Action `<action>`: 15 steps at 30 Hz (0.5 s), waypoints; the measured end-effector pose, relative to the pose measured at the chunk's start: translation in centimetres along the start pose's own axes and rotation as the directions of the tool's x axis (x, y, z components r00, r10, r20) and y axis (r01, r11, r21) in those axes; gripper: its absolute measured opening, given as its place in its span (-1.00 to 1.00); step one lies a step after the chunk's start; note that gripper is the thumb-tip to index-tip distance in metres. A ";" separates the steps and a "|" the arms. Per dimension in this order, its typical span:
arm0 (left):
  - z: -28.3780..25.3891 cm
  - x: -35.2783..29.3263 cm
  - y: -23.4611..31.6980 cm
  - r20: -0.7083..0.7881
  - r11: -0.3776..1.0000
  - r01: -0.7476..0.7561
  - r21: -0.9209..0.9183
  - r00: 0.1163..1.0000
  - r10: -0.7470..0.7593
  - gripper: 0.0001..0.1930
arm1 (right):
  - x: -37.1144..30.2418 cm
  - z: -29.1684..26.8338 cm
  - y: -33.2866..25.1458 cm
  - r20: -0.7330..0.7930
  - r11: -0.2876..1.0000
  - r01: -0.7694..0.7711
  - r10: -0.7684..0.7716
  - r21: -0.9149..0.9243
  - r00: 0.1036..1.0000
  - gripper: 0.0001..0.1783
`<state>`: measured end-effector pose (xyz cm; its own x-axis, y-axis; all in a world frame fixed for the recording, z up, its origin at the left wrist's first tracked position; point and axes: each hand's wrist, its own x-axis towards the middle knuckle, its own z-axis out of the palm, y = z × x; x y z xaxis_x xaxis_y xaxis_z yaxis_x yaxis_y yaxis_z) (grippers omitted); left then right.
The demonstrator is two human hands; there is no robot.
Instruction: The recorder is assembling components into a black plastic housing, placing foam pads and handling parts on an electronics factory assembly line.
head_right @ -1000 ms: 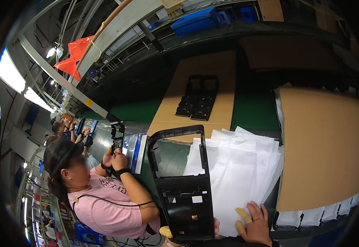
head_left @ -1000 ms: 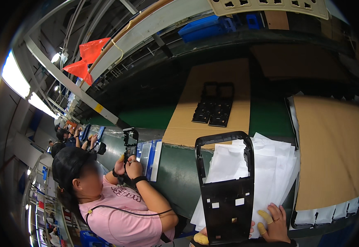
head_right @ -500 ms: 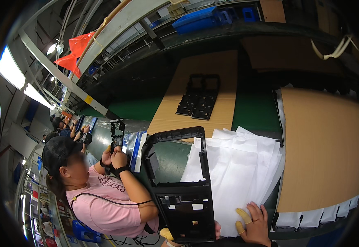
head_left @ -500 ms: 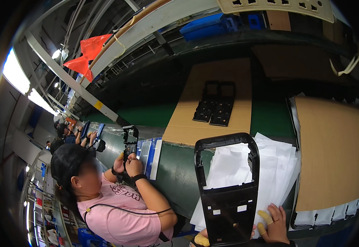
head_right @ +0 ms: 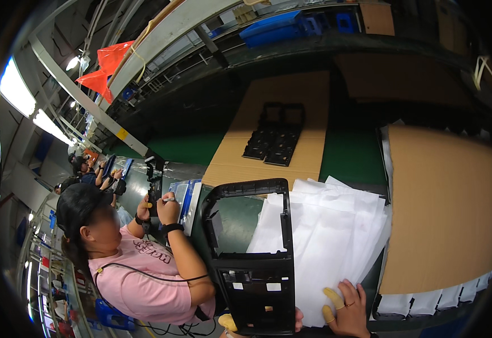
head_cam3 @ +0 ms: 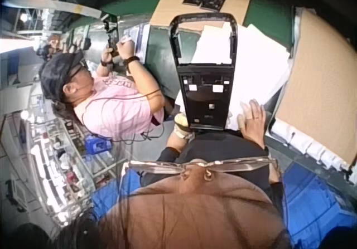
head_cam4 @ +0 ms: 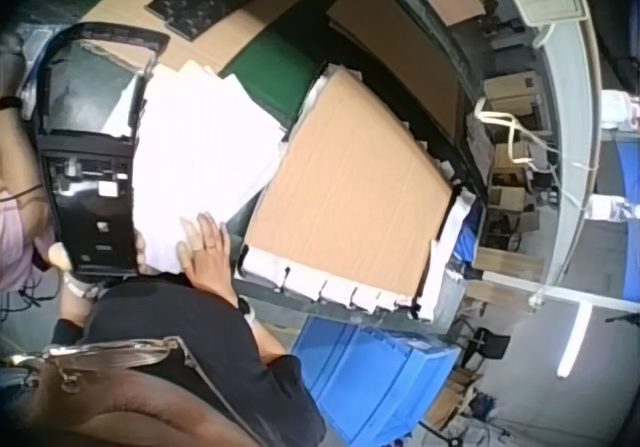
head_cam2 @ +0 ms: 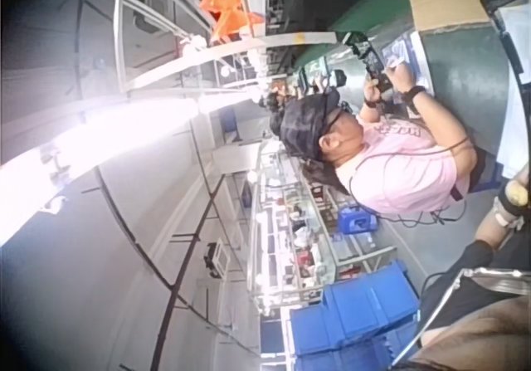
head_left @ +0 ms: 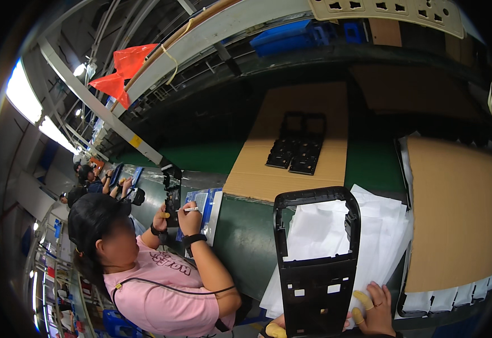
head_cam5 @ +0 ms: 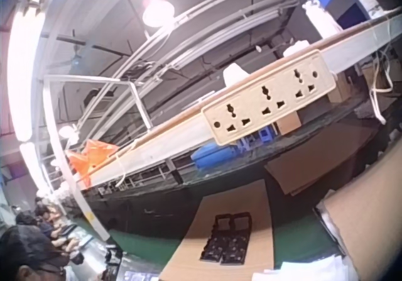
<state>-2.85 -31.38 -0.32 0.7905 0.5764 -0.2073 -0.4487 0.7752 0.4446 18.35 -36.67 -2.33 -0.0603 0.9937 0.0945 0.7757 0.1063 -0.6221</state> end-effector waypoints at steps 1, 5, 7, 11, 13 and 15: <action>0.0 0.1 -0.1 0.015 1.000 0.000 -0.009 1.000 0.000 0.18 | 0.0 0.0 0.0 -0.003 1.000 0.006 -0.006 -0.002 1.000 -0.58; -0.2 0.8 -0.5 0.078 0.999 0.003 -0.047 0.997 0.001 0.18 | 0.1 0.3 -0.1 -0.016 1.000 0.016 -0.016 0.006 1.000 -0.58; -0.2 0.8 -0.7 0.099 0.998 0.003 -0.066 0.995 0.003 0.18 | 0.0 0.2 -0.1 -0.009 1.000 0.012 -0.012 0.004 1.000 -0.58; -0.7 0.7 -0.6 0.121 0.995 -0.005 -0.096 0.992 0.017 0.19 | 0.2 0.7 0.2 -0.012 1.000 0.021 -0.020 0.003 1.000 -0.59; 0.1 0.4 -0.4 0.152 0.995 -0.010 -0.103 0.988 0.025 0.19 | -0.1 0.0 -0.1 -0.025 1.000 0.023 -0.023 -0.007 0.999 -0.59; 1.0 0.2 -0.3 0.164 0.994 -0.014 -0.107 0.986 0.032 0.19 | -0.1 -0.1 -0.3 -0.030 1.000 0.021 -0.021 0.005 0.999 -0.59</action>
<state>-2.19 -31.75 0.36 0.8336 0.5503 -0.0475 -0.5018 0.7903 0.3515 18.25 -36.82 -2.07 -0.0573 0.9897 0.1309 0.7714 0.1271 -0.6236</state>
